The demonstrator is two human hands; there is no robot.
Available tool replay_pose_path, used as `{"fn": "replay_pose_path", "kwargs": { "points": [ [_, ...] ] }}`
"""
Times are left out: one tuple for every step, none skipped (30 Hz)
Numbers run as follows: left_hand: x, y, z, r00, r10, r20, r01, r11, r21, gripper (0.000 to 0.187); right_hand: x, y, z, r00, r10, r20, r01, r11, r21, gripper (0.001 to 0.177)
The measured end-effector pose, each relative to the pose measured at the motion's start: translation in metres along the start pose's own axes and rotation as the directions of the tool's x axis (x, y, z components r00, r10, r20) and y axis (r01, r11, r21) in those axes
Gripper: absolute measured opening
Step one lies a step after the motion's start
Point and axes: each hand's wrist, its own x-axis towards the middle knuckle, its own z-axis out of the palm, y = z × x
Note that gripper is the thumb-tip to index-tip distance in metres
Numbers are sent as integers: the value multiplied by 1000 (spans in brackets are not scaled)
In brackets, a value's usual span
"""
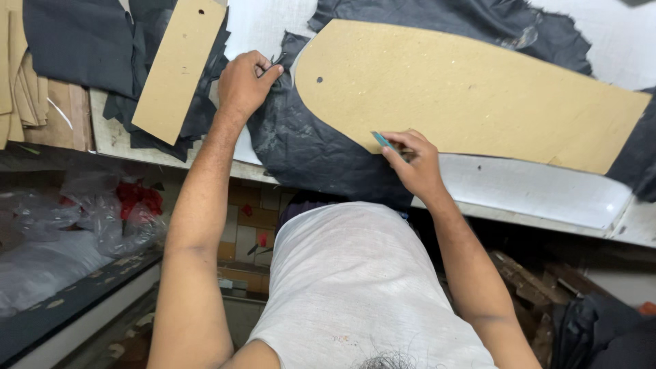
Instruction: The person lays out a large piece of black leather on a worktable, places a cardboard pattern on top, and uses a utility knife to cut the leather along the pattern's edge. The person repeats this process with different pattern shapes, cutting multiple leather pieces and stacking them.
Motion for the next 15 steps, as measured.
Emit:
{"fn": "replay_pose_path", "kwargs": {
  "points": [
    [0,-2,-3,1000,-11,19,11,1000,-22,33,11,-11,22,1000,23,17,-24,998,61,27],
    [-1,-4,-5,985,149,-93,-149,989,7,37,22,-20,42,998,44,34,-48,991,121,28],
    [2,-2,-9,930,309,-198,-306,951,49,43,35,-29,59,999,-4,36,2,998,60,30],
    [7,2,-12,839,460,-291,-451,887,104,52,47,-37,74,998,-51,42,51,999,-2,31],
    [10,6,-12,774,580,-254,-562,814,146,55,56,-43,90,999,-47,23,48,998,-46,32],
    [15,11,-14,695,687,-210,-664,726,179,58,64,-48,105,999,-42,4,43,995,-90,32],
    [23,19,-16,598,784,-169,-755,621,208,62,74,-52,116,999,-46,-15,44,990,-137,33],
    [33,28,-16,547,834,-75,-792,545,275,70,82,-55,124,996,-73,-48,65,985,-163,32],
    [42,37,-16,494,869,22,-823,460,333,78,89,-57,132,992,-100,-75,84,978,-190,32],
    [52,47,-14,438,891,120,-849,366,382,86,95,-59,138,987,-127,-102,103,971,-217,31],
    [61,55,-11,453,870,196,-843,346,412,96,100,-60,144,987,-112,-116,82,969,-234,31],
    [71,64,-8,466,843,269,-838,323,441,105,103,-61,149,987,-96,-131,61,966,-250,31],
    [77,70,-3,479,808,343,-834,295,467,115,106,-62,153,986,-78,-146,37,964,-264,31],
    [80,74,1,480,793,375,-827,266,496,120,108,-63,157,984,-51,-168,0,956,-292,31],
    [83,80,5,480,777,406,-820,233,523,124,110,-65,161,981,-25,-193,-39,947,-320,31]
  ]
}}
